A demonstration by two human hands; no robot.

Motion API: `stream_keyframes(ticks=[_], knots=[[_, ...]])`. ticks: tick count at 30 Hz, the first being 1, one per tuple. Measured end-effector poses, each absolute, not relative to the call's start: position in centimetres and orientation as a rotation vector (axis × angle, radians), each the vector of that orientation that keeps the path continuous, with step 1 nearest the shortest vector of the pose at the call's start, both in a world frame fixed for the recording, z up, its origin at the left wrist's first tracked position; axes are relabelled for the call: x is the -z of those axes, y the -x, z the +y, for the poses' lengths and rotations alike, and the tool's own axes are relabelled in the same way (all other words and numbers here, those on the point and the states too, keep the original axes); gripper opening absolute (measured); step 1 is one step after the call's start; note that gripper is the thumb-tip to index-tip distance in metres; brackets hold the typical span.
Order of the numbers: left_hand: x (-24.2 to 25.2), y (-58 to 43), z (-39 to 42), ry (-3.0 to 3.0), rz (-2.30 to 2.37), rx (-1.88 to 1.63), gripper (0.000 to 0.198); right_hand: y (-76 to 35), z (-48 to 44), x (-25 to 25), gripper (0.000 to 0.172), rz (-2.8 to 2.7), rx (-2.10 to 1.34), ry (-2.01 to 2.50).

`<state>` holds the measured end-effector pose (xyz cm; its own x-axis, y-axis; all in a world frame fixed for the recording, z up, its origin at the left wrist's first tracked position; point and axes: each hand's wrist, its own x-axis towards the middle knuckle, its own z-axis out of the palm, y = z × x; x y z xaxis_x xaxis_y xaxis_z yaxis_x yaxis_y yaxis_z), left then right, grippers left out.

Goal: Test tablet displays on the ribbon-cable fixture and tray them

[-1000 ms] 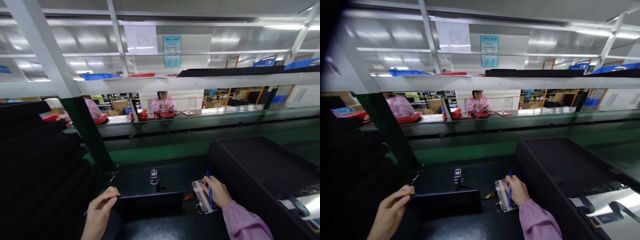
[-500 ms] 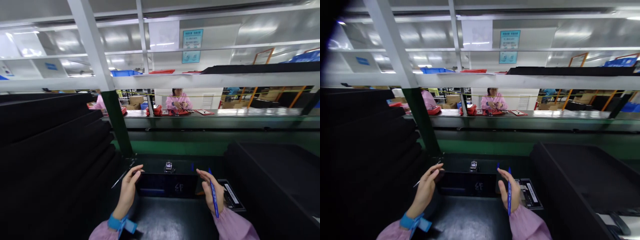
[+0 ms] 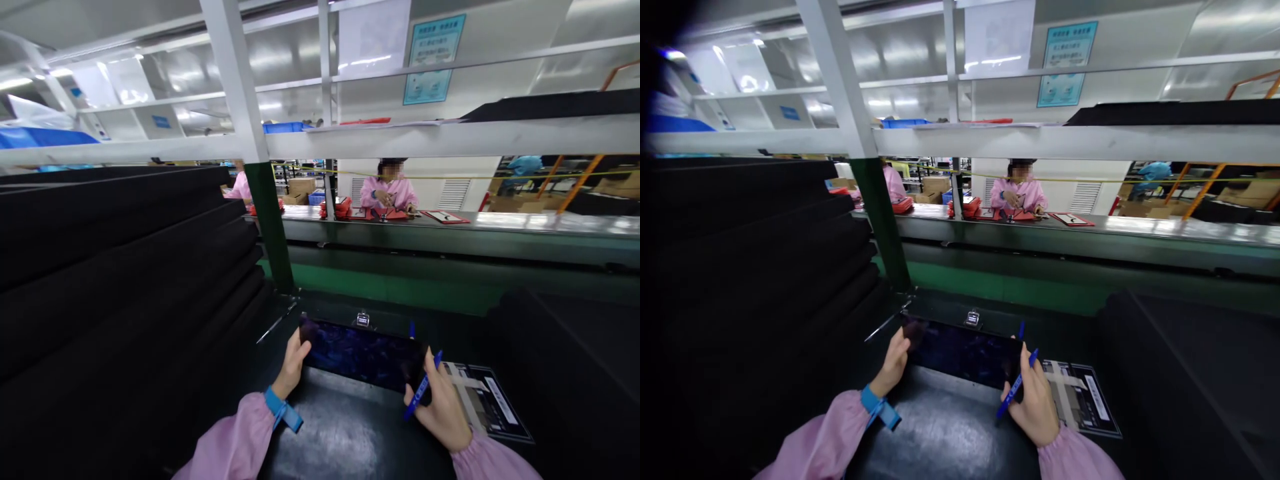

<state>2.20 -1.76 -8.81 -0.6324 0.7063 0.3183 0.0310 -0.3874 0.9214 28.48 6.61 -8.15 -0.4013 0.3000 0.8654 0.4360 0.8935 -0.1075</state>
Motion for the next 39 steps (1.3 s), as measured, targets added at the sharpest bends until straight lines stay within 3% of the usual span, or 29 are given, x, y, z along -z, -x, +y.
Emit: stream_keyframes(ticks=[9,14,23,28,32,35,39], knots=[[7.3,-2.7,-1.8,-1.183,1.42,-1.921,0.034,-28.6,6.3,9.4,0.06,-1.971,-0.05,0.717],[6.9,-2.9,-1.7,-1.193,1.454,-1.93,0.023,-28.5,6.2,8.8,0.068,-2.006,0.03,0.654],[6.5,-2.7,-1.8,-1.027,1.438,-1.897,0.038,-28.6,6.4,8.3,0.072,-2.097,-0.045,0.609],[5.9,-3.8,-1.6,-0.829,1.368,-1.88,0.04,-29.1,7.2,8.2,0.057,-1.968,-0.456,0.767],[5.5,-4.9,-1.4,-0.749,1.327,-1.854,0.043,-29.3,7.0,6.9,0.047,-1.708,-0.576,0.801],[5.3,-4.8,-1.5,-0.745,1.358,-1.849,0.049,-29.0,6.0,5.7,0.022,-1.606,-0.575,0.787],[5.1,-3.8,-1.9,-0.807,1.484,-1.877,0.039,-28.8,5.0,4.8,0.035,-1.675,-0.554,0.79]])
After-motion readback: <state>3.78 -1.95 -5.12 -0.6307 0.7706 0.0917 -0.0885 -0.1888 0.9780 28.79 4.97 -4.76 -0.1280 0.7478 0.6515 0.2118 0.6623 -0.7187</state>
